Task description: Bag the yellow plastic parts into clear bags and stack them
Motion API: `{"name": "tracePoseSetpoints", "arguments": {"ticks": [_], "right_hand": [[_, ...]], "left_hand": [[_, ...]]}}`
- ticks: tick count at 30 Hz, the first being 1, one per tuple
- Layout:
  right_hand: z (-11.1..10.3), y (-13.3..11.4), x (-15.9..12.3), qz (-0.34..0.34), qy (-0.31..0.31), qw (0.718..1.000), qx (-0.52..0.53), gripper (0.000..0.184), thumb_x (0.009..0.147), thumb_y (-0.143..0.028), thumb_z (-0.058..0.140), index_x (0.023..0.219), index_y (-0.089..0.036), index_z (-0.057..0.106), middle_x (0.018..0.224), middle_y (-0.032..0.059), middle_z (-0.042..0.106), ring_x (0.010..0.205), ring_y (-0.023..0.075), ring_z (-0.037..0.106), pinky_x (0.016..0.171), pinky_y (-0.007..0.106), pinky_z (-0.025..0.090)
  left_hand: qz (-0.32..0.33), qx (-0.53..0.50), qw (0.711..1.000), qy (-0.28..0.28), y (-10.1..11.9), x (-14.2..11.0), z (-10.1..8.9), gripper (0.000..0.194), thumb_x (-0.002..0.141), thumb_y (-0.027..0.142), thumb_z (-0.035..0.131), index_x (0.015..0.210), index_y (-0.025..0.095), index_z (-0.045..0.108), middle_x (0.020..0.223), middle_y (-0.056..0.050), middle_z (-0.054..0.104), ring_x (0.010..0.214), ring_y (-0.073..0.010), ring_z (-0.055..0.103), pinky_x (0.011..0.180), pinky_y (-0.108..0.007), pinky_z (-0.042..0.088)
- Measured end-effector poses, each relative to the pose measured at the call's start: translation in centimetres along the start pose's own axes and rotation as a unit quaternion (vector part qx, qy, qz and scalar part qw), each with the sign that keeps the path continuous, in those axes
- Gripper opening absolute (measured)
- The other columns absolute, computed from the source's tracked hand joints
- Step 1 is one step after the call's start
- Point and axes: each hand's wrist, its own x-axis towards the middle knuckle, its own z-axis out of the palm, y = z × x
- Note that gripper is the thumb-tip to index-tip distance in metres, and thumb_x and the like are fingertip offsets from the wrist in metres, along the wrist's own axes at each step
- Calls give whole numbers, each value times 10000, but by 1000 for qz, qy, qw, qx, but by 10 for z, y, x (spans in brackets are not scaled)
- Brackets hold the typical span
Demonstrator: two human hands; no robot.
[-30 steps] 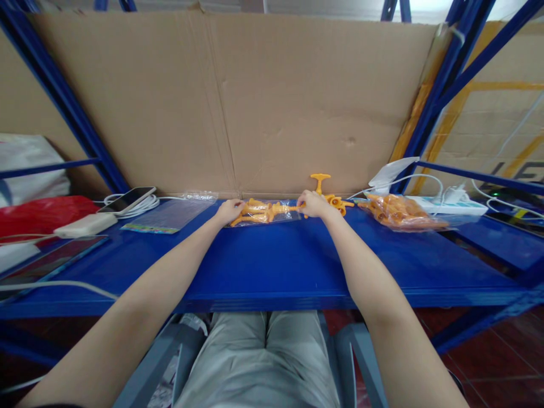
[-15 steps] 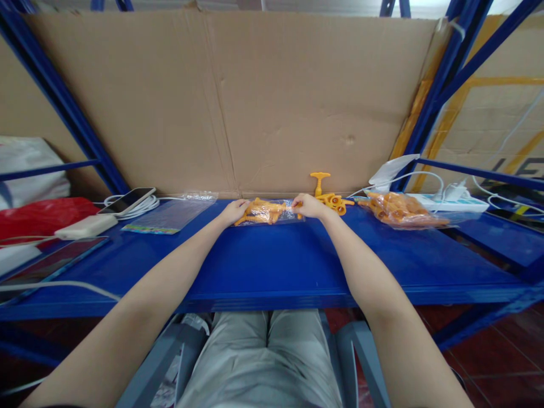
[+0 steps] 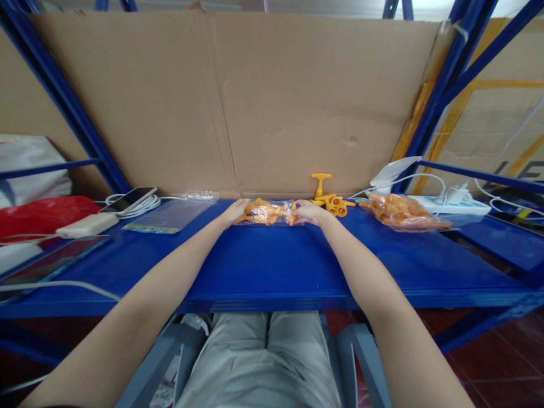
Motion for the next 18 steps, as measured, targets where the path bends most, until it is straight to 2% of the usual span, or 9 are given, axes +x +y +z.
{"name": "tracePoseSetpoints", "arguments": {"ticks": [2,5,9,14,16,18], "right_hand": [[-1,-3,0,0,3,1000,19,259,824,16,571,1025,-146,549,644,-7,637,507,95,615,621,236,585],[0,-6,-2,-3,-2,998,62,232,857,1,544,1050,-120,586,691,42,695,534,111,643,657,255,600],[5,-7,-6,22,-3,997,74,256,860,13,552,1085,-93,610,717,63,715,543,113,655,679,254,607],[13,-8,-9,35,-3,996,76,251,857,18,568,1085,-76,614,712,71,713,546,120,662,624,226,600],[15,-8,-8,35,-19,995,92,254,864,8,565,1102,-71,606,743,84,722,550,125,666,623,237,604],[15,-7,-8,39,-32,994,99,238,869,-12,578,1098,-70,605,748,86,725,545,124,664,612,239,601]], "left_hand": [[-14,-53,998,-13,2,-1,1,353,961,389,429,1017,110,638,1095,-136,712,1049,-242,641,942,-371,490],[-33,-105,993,-39,9,-5,2,389,975,441,407,1050,127,624,1128,-127,703,1060,-229,647,927,-354,508],[-68,-192,975,-87,19,-12,7,400,1008,393,319,1119,155,621,1162,-114,702,1078,-209,657,915,-316,523],[-24,-228,957,-179,23,-17,14,444,1002,421,336,1123,139,656,1133,-125,717,1091,-231,654,937,-351,521],[-14,-229,957,-178,22,-16,14,408,984,418,406,1130,129,654,1153,-134,706,1080,-236,659,943,-357,518],[-32,-216,965,-147,19,-14,14,368,957,360,491,1222,127,595,1221,-150,668,1076,-232,659,924,-350,528]]}}
